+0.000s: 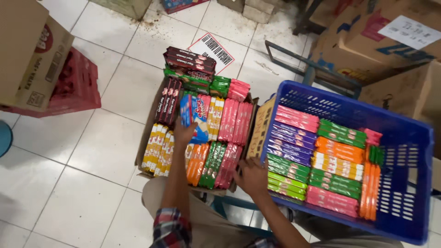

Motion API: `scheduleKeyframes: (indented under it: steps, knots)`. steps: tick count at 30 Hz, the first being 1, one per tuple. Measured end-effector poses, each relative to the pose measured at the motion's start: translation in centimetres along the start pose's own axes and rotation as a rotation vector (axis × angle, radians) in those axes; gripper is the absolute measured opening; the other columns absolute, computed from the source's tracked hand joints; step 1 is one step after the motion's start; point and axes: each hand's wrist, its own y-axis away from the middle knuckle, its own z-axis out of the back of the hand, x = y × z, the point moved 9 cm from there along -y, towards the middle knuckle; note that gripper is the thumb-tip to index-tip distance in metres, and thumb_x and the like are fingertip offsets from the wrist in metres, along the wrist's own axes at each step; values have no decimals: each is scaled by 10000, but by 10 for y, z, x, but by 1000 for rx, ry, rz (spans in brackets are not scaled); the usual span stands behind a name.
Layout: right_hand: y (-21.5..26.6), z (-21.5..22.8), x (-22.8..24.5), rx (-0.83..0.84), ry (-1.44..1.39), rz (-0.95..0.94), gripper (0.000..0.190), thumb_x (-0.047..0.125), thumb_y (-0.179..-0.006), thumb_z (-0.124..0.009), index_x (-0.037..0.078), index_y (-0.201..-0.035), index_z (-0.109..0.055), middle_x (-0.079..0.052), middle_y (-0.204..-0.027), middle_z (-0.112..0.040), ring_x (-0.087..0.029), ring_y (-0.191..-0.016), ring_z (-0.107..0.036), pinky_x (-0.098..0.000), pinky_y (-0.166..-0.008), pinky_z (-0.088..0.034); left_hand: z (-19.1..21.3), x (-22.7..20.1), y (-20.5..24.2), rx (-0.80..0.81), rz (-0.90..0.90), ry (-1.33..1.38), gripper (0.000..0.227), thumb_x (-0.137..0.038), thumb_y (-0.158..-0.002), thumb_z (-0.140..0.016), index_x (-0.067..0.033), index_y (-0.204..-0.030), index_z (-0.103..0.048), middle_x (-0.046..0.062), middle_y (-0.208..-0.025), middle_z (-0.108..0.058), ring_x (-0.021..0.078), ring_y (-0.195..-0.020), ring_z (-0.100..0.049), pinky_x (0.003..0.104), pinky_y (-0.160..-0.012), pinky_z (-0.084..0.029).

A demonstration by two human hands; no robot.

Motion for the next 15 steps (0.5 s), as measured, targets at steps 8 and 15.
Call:
scheduleKeyframes:
  steps: [8, 15]
  knots:
    - [-4, 49, -31, -83, -736, -220, 669, 363, -863, -691, 41, -1427, -528, -378, -1488, -443, -562, -1410, -385, -702, -1134, -288, 21, -130, 197, 388, -29, 539, 861, -253, -855, -784, -89, -1594, -373, 335, -1357, -534, 442, -1193, -591, 528, -855, -544]
    - [56, 50, -154, -260, -1953, -628, 1157, 237, -761, -862, 173, -1669, -150, -214, -1398, -592, -255, -1209, -643, -371, -970, -535, -88, -186, 353, 800, -232, 518, 942, -228, -772, -834, -91, -1590, -386, 275, -1370, -578, 383, -1273, -561, 472, -1025, -491]
